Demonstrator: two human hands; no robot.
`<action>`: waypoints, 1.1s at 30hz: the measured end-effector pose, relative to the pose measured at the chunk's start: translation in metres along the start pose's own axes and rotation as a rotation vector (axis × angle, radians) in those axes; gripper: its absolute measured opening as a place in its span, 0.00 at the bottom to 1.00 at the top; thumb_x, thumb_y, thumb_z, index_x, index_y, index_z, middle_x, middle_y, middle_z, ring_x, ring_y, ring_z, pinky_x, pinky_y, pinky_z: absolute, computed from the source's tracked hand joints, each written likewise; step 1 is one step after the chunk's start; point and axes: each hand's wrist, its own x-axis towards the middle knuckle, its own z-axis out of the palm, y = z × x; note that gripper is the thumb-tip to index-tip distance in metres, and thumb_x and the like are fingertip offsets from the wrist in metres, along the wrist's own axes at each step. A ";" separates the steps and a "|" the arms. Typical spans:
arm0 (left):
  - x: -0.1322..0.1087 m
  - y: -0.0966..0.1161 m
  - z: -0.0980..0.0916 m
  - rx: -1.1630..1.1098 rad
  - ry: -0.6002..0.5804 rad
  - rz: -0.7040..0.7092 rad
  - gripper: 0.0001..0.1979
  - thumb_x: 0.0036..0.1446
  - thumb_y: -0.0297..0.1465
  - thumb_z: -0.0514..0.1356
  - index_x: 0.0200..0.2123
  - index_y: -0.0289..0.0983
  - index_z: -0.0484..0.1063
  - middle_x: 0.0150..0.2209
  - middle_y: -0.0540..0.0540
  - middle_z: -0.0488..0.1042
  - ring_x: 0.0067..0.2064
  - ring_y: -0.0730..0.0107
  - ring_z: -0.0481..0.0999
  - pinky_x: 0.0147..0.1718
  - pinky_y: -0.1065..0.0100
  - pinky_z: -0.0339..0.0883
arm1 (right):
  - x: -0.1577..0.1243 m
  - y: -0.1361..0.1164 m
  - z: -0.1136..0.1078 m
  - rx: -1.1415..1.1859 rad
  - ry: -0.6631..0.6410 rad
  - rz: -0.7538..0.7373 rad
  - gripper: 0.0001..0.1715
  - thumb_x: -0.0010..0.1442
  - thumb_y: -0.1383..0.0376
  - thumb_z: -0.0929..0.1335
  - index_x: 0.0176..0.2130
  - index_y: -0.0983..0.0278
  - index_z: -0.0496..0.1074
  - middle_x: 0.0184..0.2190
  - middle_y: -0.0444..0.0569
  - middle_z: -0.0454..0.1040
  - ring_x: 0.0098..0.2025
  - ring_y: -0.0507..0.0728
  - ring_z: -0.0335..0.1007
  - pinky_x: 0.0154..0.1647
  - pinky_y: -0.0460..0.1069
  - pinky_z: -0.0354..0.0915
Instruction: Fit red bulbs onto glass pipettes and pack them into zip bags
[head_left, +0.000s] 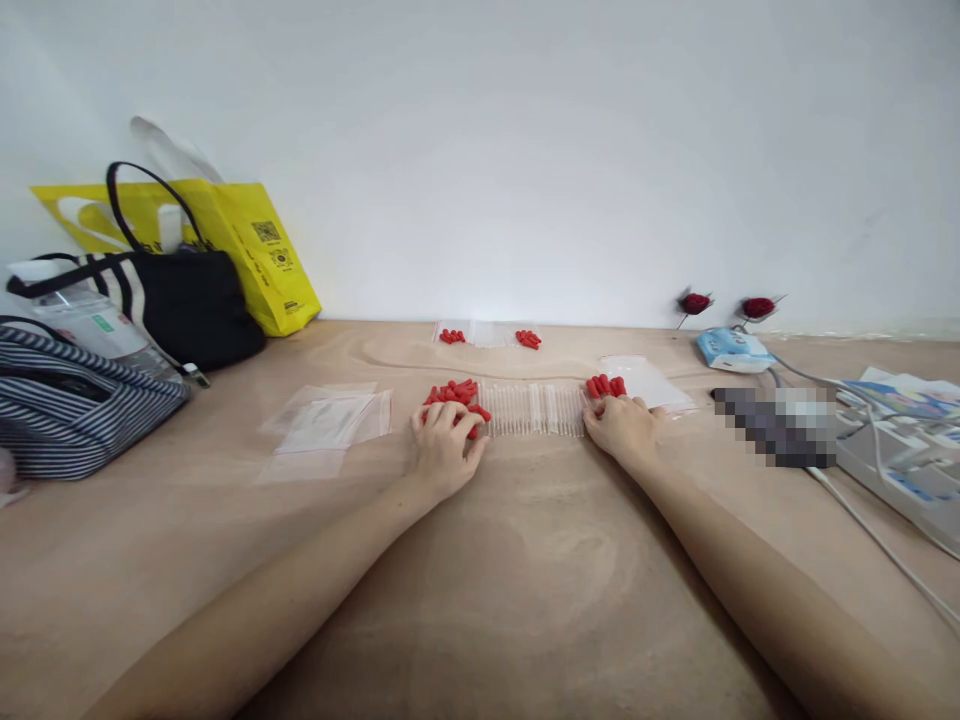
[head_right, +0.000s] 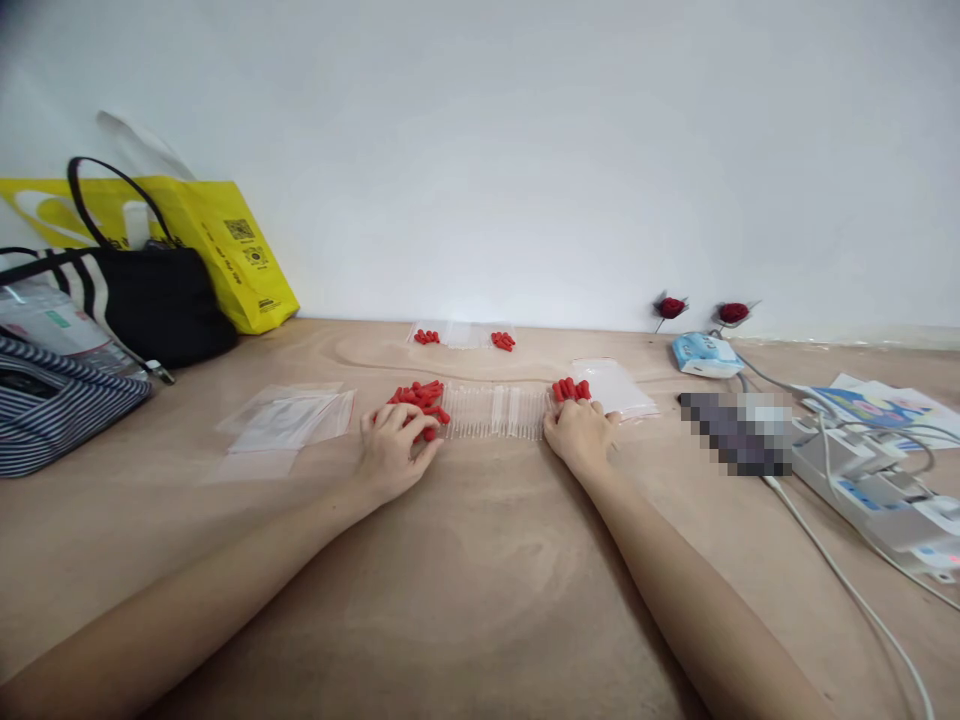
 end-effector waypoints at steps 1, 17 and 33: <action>0.006 -0.003 0.000 0.026 -0.007 0.013 0.06 0.51 0.33 0.57 0.33 0.40 0.72 0.37 0.45 0.70 0.42 0.59 0.65 0.43 0.54 0.51 | 0.001 -0.001 -0.001 -0.020 -0.014 -0.003 0.20 0.55 0.59 0.58 0.33 0.66 0.74 0.36 0.57 0.72 0.43 0.64 0.61 0.43 0.59 0.48; 0.044 -0.010 0.008 0.106 -0.218 0.299 0.09 0.52 0.24 0.54 0.31 0.39 0.73 0.37 0.45 0.71 0.41 0.62 0.66 0.40 0.59 0.54 | -0.013 0.004 -0.008 -0.032 0.160 -0.289 0.17 0.57 0.63 0.58 0.32 0.68 0.71 0.36 0.60 0.71 0.41 0.64 0.62 0.38 0.56 0.55; 0.050 -0.015 0.012 0.200 -0.283 0.293 0.07 0.54 0.30 0.55 0.29 0.38 0.73 0.32 0.45 0.72 0.38 0.62 0.68 0.40 0.58 0.52 | -0.059 0.006 -0.014 0.327 0.031 -0.944 0.11 0.59 0.61 0.61 0.29 0.64 0.67 0.27 0.49 0.67 0.33 0.55 0.59 0.35 0.50 0.57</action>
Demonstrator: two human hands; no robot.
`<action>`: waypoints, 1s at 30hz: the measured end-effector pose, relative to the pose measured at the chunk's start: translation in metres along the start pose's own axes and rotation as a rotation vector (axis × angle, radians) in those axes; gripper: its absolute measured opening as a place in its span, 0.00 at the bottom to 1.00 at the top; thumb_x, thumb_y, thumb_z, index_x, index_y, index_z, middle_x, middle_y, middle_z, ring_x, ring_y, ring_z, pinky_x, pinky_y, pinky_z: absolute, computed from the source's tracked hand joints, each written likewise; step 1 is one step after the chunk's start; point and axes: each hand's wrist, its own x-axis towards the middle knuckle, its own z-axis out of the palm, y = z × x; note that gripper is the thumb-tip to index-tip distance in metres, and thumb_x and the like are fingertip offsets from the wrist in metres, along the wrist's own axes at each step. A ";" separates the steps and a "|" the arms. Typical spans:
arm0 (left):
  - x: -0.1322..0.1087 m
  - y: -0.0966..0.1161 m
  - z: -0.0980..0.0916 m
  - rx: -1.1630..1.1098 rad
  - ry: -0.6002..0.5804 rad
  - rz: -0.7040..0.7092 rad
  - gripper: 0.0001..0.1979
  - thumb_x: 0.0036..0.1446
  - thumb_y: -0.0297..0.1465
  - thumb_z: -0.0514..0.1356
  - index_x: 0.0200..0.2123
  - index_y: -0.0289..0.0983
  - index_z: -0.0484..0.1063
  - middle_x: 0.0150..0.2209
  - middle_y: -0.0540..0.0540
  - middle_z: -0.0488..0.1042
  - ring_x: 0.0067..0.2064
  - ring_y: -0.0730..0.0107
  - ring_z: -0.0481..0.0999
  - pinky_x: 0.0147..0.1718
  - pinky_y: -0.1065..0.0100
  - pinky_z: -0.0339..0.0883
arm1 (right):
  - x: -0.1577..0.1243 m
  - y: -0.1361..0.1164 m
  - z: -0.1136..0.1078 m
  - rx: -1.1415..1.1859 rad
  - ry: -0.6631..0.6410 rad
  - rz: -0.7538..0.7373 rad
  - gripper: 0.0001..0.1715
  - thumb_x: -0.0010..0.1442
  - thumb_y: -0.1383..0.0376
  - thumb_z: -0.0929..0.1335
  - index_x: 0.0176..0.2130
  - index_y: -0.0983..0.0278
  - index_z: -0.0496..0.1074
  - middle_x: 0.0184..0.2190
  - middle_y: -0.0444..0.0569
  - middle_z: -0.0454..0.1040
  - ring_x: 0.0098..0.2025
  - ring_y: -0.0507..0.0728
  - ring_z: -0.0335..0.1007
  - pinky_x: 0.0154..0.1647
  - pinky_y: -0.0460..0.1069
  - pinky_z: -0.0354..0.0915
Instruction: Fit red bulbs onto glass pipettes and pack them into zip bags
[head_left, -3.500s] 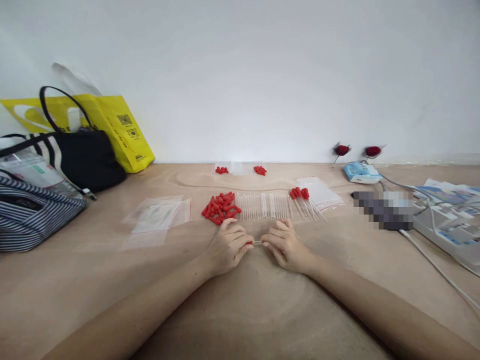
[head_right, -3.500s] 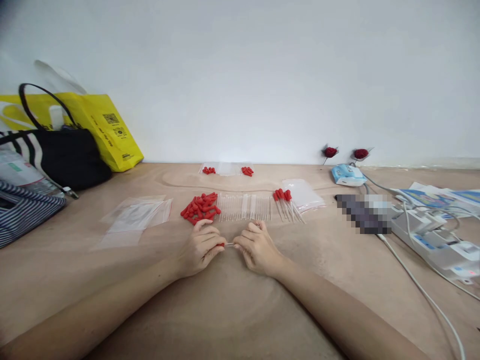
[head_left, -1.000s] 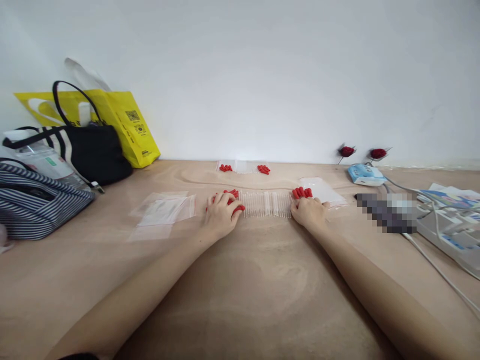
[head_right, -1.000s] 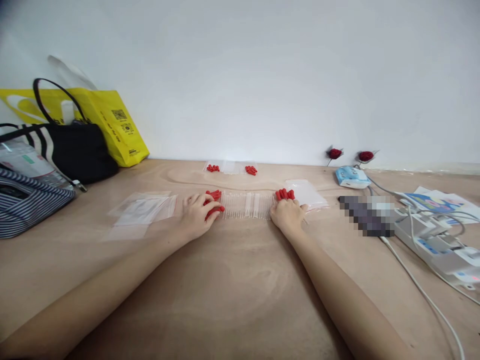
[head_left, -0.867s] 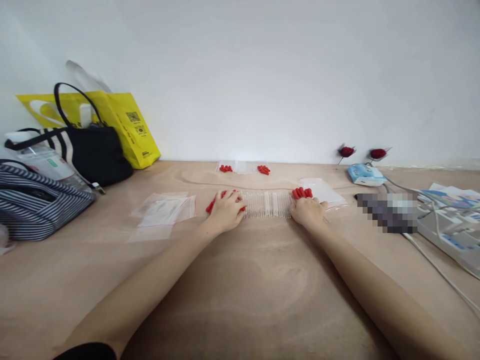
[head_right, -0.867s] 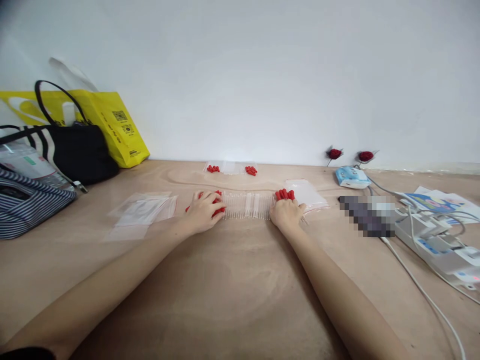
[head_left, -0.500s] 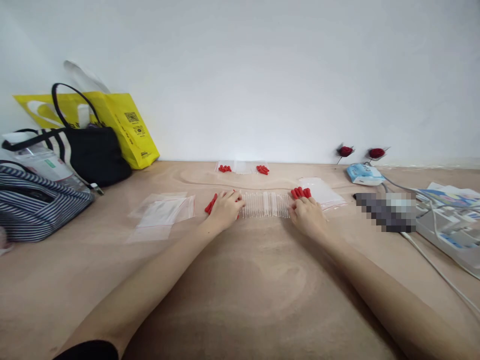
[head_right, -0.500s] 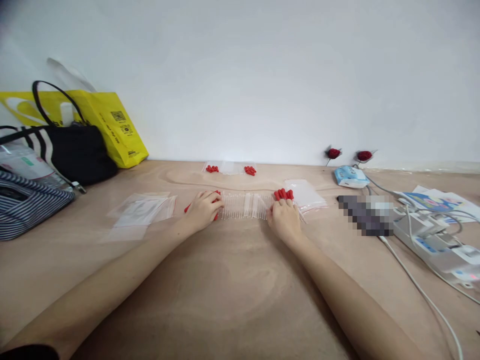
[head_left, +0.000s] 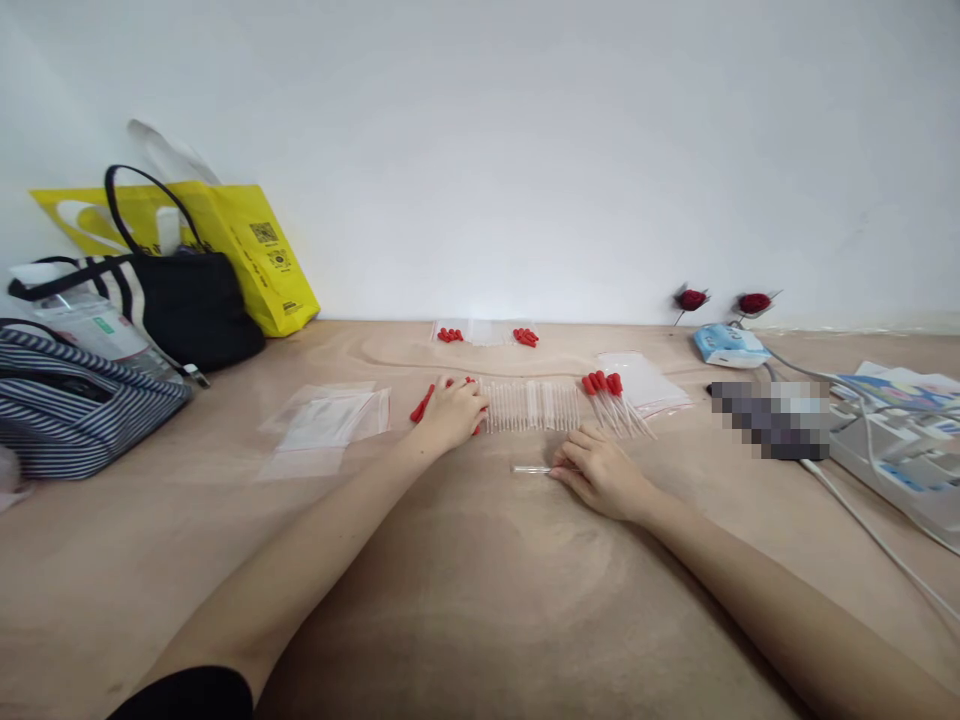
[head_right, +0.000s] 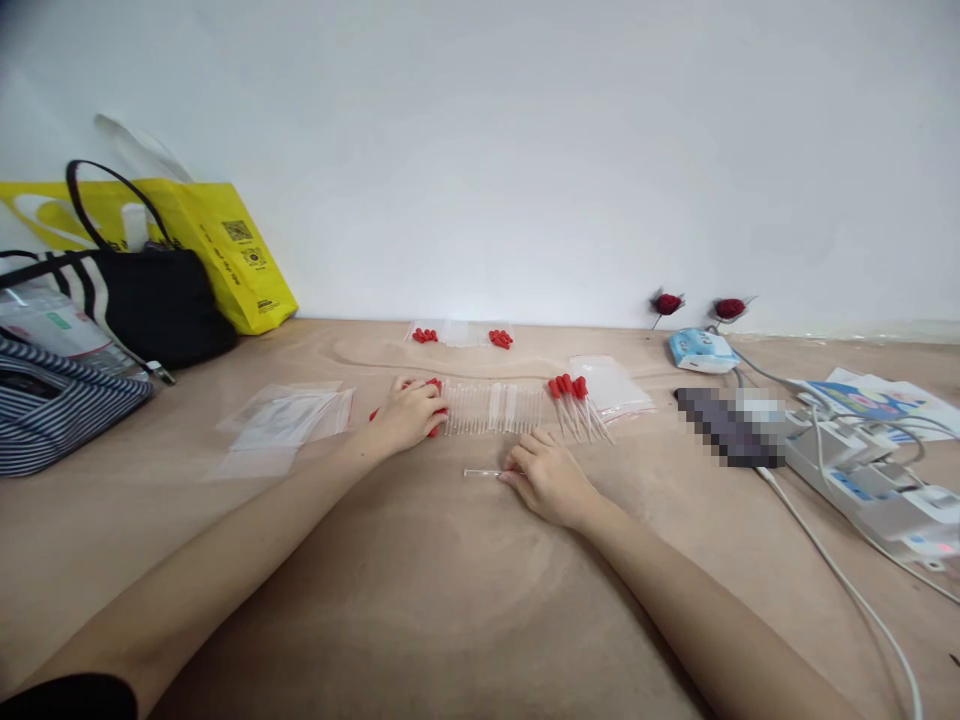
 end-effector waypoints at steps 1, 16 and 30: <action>0.001 0.000 0.000 0.006 0.001 0.007 0.07 0.54 0.30 0.54 0.29 0.37 0.72 0.32 0.44 0.73 0.38 0.62 0.68 0.40 0.57 0.52 | 0.000 0.000 0.001 0.008 0.000 -0.003 0.12 0.59 0.61 0.61 0.29 0.64 0.67 0.27 0.48 0.67 0.33 0.55 0.59 0.35 0.50 0.56; -0.070 0.022 -0.015 -0.543 0.131 0.114 0.12 0.52 0.28 0.52 0.40 0.40 0.70 0.34 0.47 0.75 0.38 0.67 0.71 0.41 0.62 0.62 | -0.003 0.004 0.002 0.214 0.013 0.030 0.15 0.54 0.55 0.66 0.37 0.63 0.70 0.31 0.48 0.70 0.35 0.54 0.63 0.37 0.50 0.59; -0.066 0.039 0.002 -0.379 0.253 0.032 0.09 0.57 0.32 0.54 0.37 0.41 0.74 0.45 0.48 0.73 0.51 0.63 0.66 0.54 0.52 0.50 | -0.003 -0.012 0.016 0.080 0.144 0.057 0.11 0.58 0.60 0.63 0.34 0.56 0.75 0.37 0.48 0.71 0.39 0.55 0.63 0.41 0.54 0.53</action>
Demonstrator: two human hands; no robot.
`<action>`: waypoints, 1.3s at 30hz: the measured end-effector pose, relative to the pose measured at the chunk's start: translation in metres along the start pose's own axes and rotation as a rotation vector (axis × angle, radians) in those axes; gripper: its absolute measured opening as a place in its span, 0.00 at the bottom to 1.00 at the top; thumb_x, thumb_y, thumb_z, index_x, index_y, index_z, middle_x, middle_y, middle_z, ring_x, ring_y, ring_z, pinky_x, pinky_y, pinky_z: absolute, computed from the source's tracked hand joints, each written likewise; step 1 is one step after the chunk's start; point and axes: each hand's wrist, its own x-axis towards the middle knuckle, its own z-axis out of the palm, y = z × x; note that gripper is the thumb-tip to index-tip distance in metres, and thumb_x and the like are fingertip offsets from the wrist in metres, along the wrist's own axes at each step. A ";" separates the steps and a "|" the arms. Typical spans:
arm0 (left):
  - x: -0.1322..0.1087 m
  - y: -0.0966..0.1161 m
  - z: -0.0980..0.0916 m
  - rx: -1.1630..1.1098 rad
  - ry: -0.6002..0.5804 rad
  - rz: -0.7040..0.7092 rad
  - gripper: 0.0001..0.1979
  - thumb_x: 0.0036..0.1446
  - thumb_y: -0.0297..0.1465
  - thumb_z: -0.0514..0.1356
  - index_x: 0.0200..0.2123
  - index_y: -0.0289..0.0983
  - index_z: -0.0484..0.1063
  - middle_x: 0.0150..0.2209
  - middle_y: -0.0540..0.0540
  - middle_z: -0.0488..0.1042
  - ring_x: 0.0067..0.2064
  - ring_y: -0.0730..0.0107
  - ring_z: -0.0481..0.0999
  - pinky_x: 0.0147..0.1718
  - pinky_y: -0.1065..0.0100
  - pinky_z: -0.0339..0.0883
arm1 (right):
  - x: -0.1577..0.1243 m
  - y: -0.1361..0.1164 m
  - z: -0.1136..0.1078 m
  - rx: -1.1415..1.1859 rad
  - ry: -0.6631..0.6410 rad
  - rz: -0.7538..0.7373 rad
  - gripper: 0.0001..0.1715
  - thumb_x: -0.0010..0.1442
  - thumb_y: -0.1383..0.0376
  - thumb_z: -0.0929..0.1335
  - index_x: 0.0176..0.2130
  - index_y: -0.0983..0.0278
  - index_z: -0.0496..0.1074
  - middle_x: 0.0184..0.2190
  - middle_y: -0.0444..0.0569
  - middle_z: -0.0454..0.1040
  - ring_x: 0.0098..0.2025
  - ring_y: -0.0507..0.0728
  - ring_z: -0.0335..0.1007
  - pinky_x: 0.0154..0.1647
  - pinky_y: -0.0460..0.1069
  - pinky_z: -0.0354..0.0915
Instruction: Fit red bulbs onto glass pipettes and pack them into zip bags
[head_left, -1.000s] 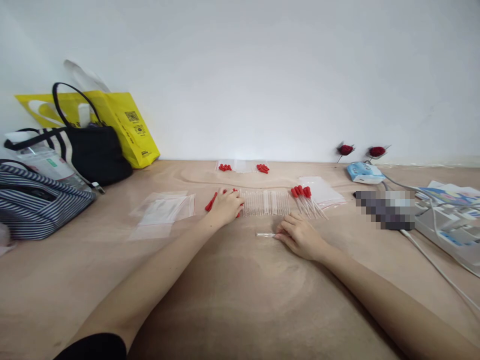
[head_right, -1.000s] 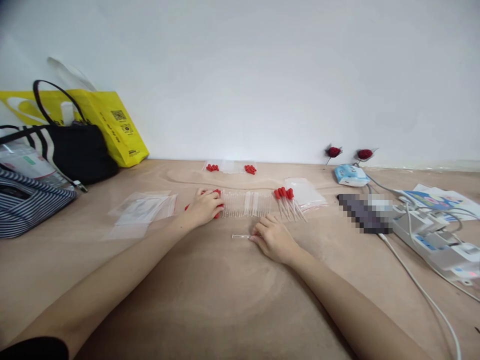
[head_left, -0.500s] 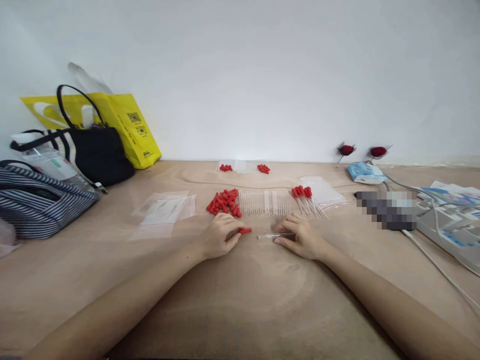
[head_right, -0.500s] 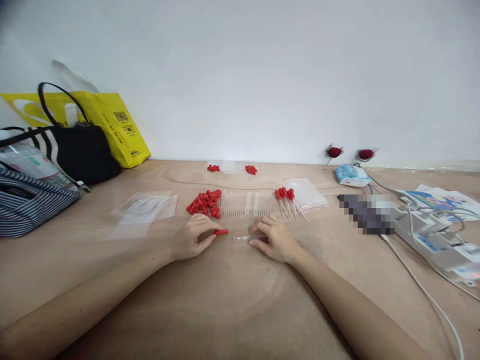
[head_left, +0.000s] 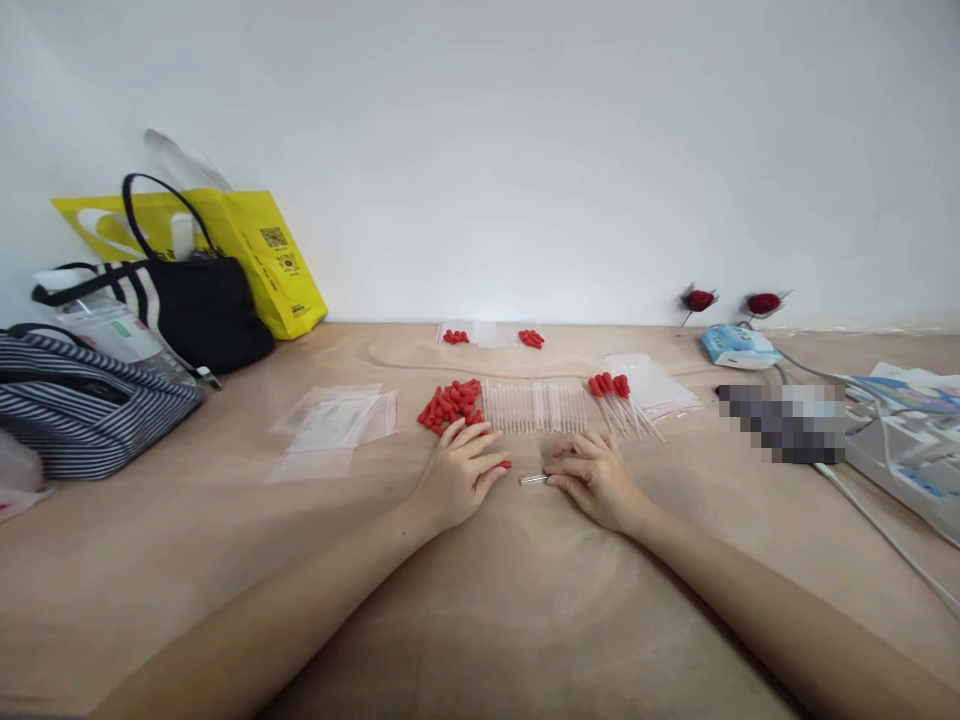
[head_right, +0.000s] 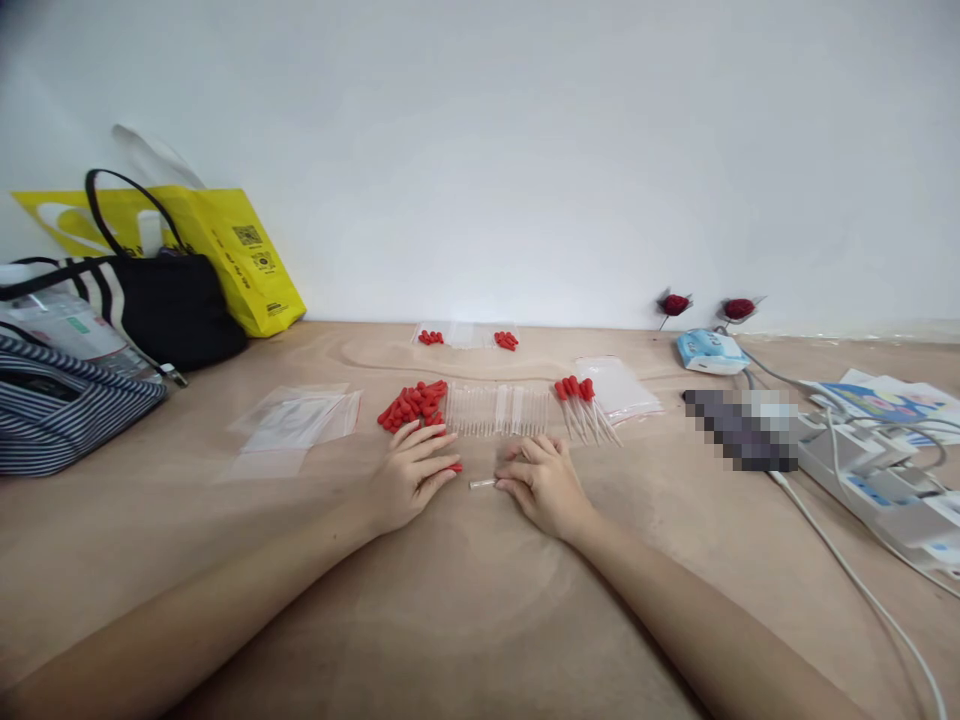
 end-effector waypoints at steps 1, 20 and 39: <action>0.000 0.000 -0.001 0.000 0.013 0.013 0.09 0.57 0.31 0.54 0.37 0.41 0.73 0.44 0.48 0.74 0.51 0.64 0.67 0.55 0.52 0.48 | 0.000 -0.002 0.000 -0.005 0.009 -0.007 0.11 0.58 0.61 0.63 0.33 0.57 0.74 0.38 0.48 0.71 0.40 0.55 0.63 0.42 0.54 0.53; 0.004 0.011 -0.005 -0.104 0.075 -0.042 0.07 0.58 0.30 0.52 0.34 0.39 0.70 0.32 0.51 0.77 0.39 0.69 0.73 0.56 0.53 0.43 | 0.005 -0.024 0.004 -0.125 0.244 -0.088 0.09 0.58 0.65 0.61 0.34 0.60 0.71 0.24 0.41 0.74 0.33 0.52 0.65 0.55 0.59 0.38; 0.001 0.013 -0.004 -0.164 -0.007 -0.055 0.08 0.58 0.31 0.51 0.31 0.39 0.69 0.27 0.52 0.74 0.34 0.71 0.72 0.52 0.55 0.44 | 0.011 -0.018 0.003 -0.125 0.246 -0.254 0.15 0.56 0.72 0.59 0.35 0.61 0.71 0.22 0.41 0.71 0.31 0.51 0.62 0.53 0.60 0.38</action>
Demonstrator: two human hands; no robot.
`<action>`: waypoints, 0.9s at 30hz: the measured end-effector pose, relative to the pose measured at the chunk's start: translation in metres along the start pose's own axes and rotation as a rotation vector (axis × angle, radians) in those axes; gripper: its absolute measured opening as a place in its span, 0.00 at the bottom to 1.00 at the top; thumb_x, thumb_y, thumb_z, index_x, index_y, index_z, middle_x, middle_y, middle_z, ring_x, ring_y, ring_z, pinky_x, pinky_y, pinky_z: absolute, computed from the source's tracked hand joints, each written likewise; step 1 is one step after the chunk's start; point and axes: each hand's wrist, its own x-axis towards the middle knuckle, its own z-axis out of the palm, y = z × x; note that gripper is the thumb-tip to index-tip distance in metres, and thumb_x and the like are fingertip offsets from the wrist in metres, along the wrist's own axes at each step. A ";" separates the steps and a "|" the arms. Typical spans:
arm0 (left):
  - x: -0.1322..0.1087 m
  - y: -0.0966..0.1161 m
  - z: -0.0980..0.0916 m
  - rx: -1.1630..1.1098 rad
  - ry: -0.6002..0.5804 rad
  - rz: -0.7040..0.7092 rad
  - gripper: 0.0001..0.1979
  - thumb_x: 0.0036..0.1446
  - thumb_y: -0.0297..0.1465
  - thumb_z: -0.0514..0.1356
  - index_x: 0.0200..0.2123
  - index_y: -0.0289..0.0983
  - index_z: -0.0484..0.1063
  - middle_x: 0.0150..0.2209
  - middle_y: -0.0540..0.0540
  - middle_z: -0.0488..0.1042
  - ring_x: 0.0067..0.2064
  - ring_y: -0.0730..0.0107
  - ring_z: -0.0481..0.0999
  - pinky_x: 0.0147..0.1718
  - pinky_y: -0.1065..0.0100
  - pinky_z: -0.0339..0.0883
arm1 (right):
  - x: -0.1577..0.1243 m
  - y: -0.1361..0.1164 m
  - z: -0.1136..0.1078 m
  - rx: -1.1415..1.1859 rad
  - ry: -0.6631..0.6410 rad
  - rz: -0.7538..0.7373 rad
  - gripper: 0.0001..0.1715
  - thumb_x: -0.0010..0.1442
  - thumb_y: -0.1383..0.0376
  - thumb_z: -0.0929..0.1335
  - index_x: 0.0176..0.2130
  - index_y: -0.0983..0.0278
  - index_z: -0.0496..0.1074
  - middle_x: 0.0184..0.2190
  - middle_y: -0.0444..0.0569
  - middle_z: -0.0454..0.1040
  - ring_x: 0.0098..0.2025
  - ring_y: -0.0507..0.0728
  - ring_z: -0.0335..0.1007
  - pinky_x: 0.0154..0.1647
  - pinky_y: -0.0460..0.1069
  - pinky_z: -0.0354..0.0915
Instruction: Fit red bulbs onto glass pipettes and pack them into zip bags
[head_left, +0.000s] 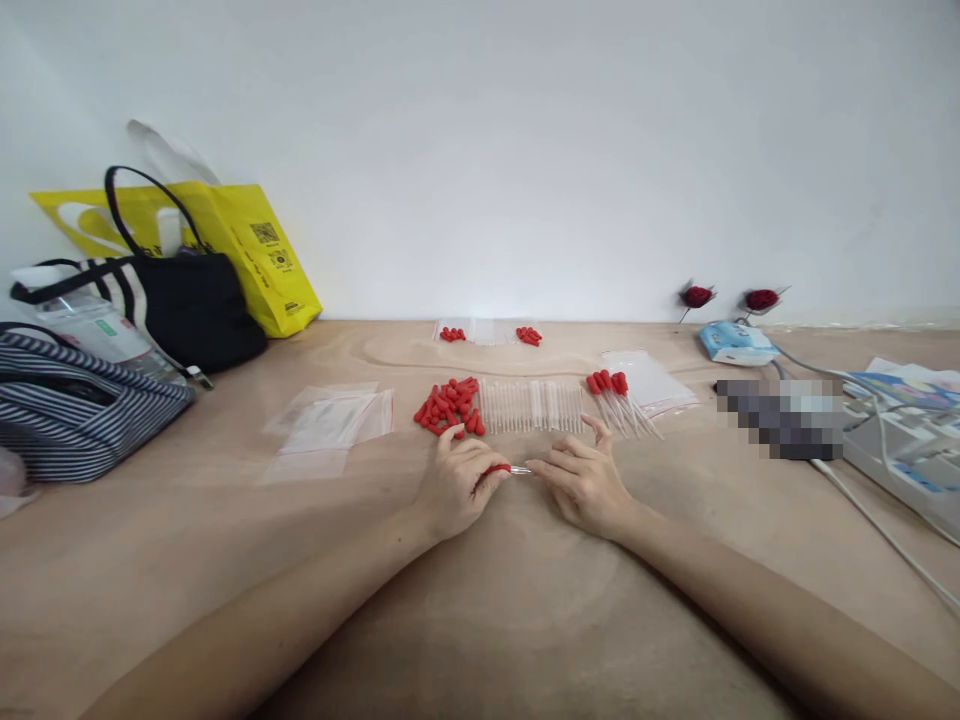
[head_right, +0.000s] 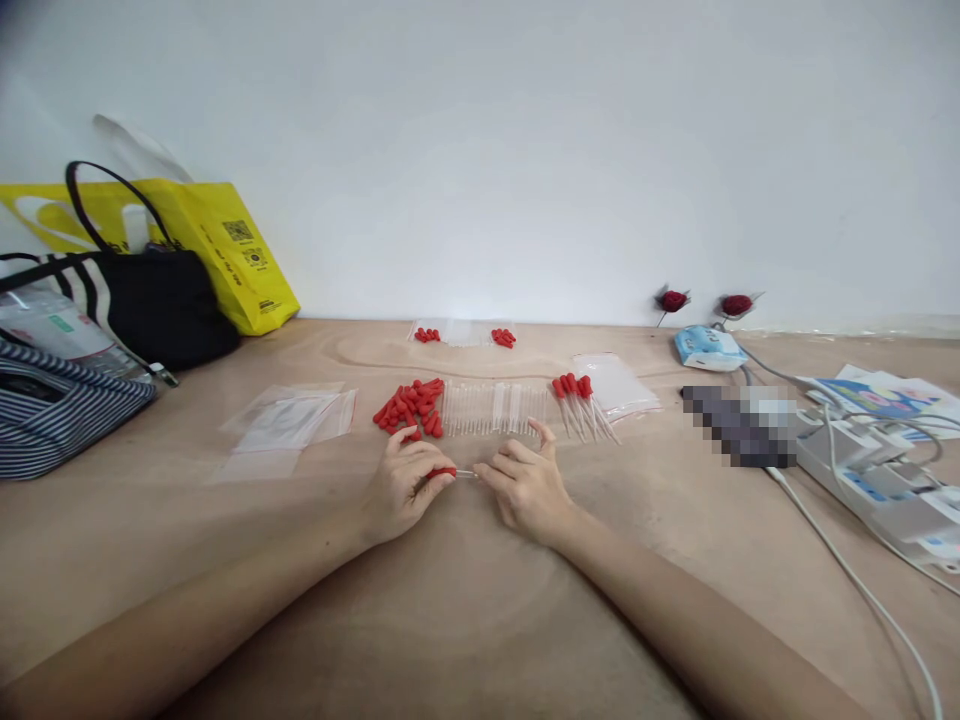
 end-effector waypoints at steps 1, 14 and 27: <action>0.000 0.000 0.000 0.005 -0.003 0.022 0.08 0.58 0.31 0.51 0.31 0.39 0.69 0.27 0.52 0.74 0.34 0.71 0.72 0.53 0.54 0.43 | 0.000 0.000 0.000 -0.007 -0.003 -0.002 0.15 0.56 0.72 0.58 0.35 0.61 0.71 0.22 0.41 0.70 0.31 0.51 0.62 0.53 0.60 0.38; 0.001 0.003 0.000 0.028 0.010 0.165 0.08 0.57 0.30 0.51 0.29 0.37 0.67 0.27 0.52 0.75 0.33 0.72 0.72 0.54 0.53 0.42 | 0.001 -0.009 0.001 0.085 -0.049 0.051 0.11 0.58 0.68 0.60 0.31 0.64 0.70 0.21 0.43 0.69 0.30 0.51 0.58 0.49 0.56 0.45; 0.001 0.002 -0.004 0.061 -0.021 0.063 0.06 0.56 0.30 0.53 0.30 0.39 0.69 0.30 0.52 0.75 0.35 0.71 0.72 0.55 0.52 0.41 | 0.004 -0.002 -0.005 -0.032 -0.119 0.012 0.11 0.58 0.67 0.61 0.37 0.60 0.72 0.26 0.43 0.72 0.33 0.52 0.60 0.49 0.56 0.42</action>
